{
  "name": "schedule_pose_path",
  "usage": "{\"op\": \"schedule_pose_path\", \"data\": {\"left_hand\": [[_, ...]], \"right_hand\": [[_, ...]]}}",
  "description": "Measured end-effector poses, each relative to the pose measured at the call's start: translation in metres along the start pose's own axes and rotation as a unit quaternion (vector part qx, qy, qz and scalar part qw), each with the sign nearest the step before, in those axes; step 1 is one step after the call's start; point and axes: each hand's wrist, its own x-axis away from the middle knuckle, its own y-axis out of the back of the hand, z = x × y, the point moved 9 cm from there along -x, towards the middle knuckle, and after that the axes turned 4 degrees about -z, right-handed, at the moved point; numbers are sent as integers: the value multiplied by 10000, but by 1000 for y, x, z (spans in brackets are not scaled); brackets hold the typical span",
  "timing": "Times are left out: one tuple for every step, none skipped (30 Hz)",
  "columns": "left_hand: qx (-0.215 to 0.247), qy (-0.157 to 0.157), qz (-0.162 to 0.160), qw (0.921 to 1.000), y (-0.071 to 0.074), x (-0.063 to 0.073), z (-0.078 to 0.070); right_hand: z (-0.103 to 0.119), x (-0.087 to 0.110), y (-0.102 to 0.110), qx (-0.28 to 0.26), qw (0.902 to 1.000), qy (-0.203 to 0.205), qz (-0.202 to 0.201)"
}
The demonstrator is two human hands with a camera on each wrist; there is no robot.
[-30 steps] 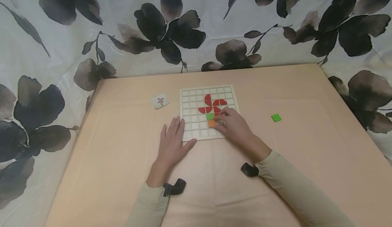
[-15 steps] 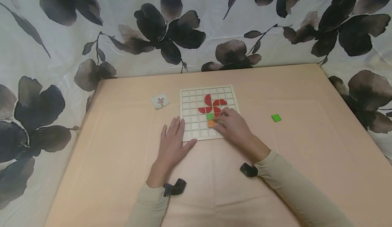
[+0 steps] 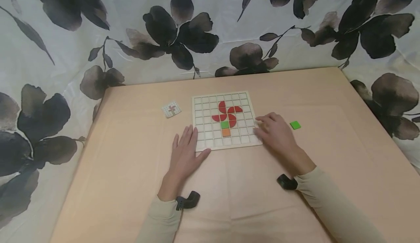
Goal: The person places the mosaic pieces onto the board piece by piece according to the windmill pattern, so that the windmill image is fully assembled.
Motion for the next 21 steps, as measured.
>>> {"op": "schedule_pose_path", "data": {"left_hand": [[4, -17, -3, 10000, 0, 0, -1], [6, -35, -8, 10000, 1, -1, -1], [2, -51, -15, 10000, 1, -1, -2], [-13, -62, -26, 10000, 2, -1, -2], [-22, -70, -35, 10000, 2, -1, -1], [-46, -70, -37, 10000, 3, -1, 0], [-47, -68, -48, 10000, 4, -1, 0], [-54, -62, -48, 10000, 4, -1, 1], [-59, -52, -46, 10000, 4, 0, 2], [-53, -46, -44, 10000, 5, 0, 3], [-44, -41, -37, 10000, 4, 0, 4], [-36, -41, -32, 10000, 4, 0, 4], [-15, -39, -30, 10000, 4, 0, 5], [-10, -32, -18, 10000, 3, 0, 5], [-7, -34, -8, 10000, 2, 1, 5], [-6, -42, -1, 10000, 1, 1, 4], [-3, -50, -2, 10000, 0, 0, 4], [4, -63, -9, 10000, -1, 0, 3], [11, -71, -15, 10000, -2, 0, 2], [20, -83, -19, 10000, -2, 0, 1], [24, -97, -20, 9999, -3, 0, -1]], "right_hand": [[-16, 5, 9, -18, 9998, -168, -140], [-32, 9, 18, -26, 9989, -359, -291], [-48, 15, 27, -66, 9975, -550, -450], [-63, 20, 35, -106, 9953, -757, -599], [-76, 26, 42, -114, 9931, -921, -722], [-87, 31, 47, -131, 9909, -1071, -801], [-96, 35, 51, -133, 9889, -1205, -854], [-103, 38, 54, -119, 9877, -1291, -878], [-108, 40, 55, -112, 9868, -1353, -879], [-112, 42, 55, -80, 9862, -1405, -869], [-114, 43, 55, -31, 9860, -1434, -855], [-116, 43, 54, 32, 9858, -1450, -842], [-118, 43, 53, 127, 9855, -1470, -843], [-118, 43, 52, 219, 9849, -1494, -845], [-119, 43, 52, 301, 9840, -1530, -860], [-119, 43, 52, 384, 9831, -1558, -881], [-119, 44, 51, 455, 9822, -1580, -910], [-120, 45, 51, 501, 9814, -1603, -933], [-120, 45, 52, 530, 9806, -1624, -959], [-120, 46, 53, 536, 9800, -1644, -988], [-121, 47, 53, 524, 9795, -1655, -1022]]}}
